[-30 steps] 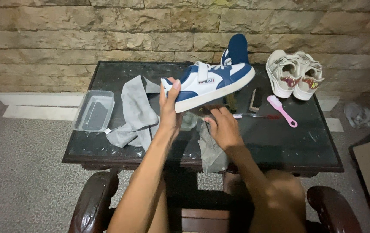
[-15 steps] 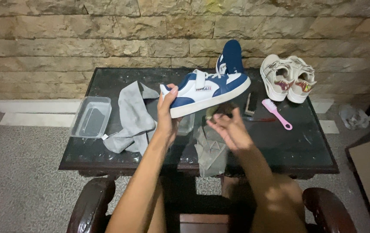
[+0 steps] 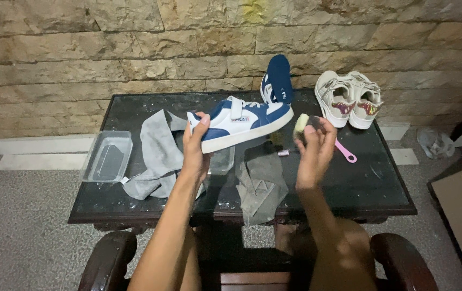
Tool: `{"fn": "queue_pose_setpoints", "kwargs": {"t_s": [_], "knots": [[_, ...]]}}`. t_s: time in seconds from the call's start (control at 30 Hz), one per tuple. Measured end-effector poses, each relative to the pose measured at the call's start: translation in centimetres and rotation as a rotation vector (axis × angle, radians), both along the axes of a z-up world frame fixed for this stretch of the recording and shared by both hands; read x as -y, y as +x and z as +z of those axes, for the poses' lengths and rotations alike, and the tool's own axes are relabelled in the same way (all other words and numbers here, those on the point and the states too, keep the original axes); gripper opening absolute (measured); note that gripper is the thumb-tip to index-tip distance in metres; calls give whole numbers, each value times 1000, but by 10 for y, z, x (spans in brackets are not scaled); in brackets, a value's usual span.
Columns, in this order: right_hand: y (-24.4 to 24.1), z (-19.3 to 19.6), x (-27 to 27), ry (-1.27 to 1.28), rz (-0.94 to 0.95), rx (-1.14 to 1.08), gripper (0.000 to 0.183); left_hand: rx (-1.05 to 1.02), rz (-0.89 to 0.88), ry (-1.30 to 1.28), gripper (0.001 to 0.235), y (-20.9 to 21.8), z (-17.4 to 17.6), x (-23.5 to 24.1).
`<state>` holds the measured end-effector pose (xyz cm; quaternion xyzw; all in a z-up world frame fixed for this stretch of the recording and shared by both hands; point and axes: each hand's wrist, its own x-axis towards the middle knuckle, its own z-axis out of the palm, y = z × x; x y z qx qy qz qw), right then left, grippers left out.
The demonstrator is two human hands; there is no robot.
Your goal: The person scrubs a blue and white sneaker with a brush and wipes it with a cloth. They alternate between brushing and wiping the shoe's upper and sides while holding it in one hand.
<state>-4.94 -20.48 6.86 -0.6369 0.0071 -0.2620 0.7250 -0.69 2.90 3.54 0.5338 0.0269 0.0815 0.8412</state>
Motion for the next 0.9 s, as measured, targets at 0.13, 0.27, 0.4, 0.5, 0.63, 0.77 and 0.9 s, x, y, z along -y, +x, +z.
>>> {"fn": "queue_pose_setpoints", "kwargs": {"t_s": [0.13, 0.27, 0.4, 0.5, 0.63, 0.77, 0.9], "knots": [[-4, 8, 2, -577, -222, 376, 41, 45, 3, 82, 50, -2, 0, 8], [-13, -2, -16, -855, -170, 453, 37, 28, 74, 205, 49, -18, 18, 25], [-13, 3, -27, -925, -185, 529, 30, -11, 124, 119, 49, -20, 20, 38], [16, 0, 19, -810, -332, 445, 33, 0, 165, 170, 53, -23, 25, 30], [6, -10, 1, -850, -324, 529, 28, 8, 141, 191, 51, -35, 51, 53], [4, -4, -2, -931, -230, 523, 38, 69, 113, 318, 49, -28, 44, 47], [0, -4, -5, -901, -256, 448, 39, 83, 114, 349, 50, -26, 35, 48]]}}
